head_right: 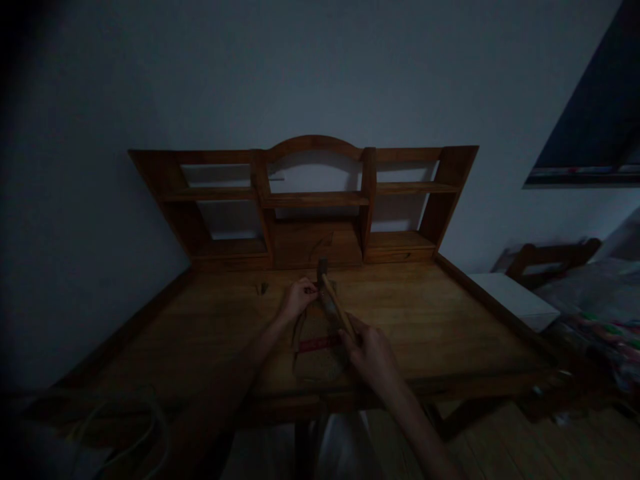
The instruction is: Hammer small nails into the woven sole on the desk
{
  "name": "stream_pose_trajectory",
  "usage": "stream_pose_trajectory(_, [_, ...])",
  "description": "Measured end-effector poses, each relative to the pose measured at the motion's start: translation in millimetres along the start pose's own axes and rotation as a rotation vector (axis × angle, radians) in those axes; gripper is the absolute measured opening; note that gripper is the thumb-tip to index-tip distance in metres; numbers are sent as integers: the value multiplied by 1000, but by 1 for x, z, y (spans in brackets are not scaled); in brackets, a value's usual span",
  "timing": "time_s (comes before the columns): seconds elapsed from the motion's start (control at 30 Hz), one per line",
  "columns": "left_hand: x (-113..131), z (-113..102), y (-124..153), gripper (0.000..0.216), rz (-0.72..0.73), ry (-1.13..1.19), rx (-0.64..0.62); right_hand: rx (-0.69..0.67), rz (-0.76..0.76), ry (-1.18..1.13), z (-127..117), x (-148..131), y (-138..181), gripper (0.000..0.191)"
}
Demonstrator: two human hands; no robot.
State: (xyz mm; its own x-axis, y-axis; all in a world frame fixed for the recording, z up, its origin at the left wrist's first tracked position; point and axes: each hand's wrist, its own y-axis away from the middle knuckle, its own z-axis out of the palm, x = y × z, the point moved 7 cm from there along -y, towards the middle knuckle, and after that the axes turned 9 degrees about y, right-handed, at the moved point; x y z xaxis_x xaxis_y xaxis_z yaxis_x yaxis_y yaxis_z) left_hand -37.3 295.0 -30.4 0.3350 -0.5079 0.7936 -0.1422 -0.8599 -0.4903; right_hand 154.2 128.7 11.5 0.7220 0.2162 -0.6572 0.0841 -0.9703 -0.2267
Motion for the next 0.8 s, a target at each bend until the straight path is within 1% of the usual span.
stream_pose_trajectory(0.13, [-4, 2, -1, 4, 15, -20, -17, 8, -9, 20, -3, -4, 3, 44])
stream_pose_trajectory(0.27, [-7, 2, -1, 5, 21, -37, -20, 40, 17, 131, -4, -2, 6, 47])
stream_pose_trajectory(0.4, [-7, 2, -1, 5, 35, -54, -21, 78, 10, 228, -2, 0, 6, 49])
stream_pose_trajectory(0.57, [-6, 2, -1, 6, 29, -77, -28, 47, -19, 306, 3, 1, 2, 45])
stream_pose_trajectory(0.8, [-10, 3, -2, 6, 32, -72, -43, 57, 2, 259, 1, -1, 3, 47])
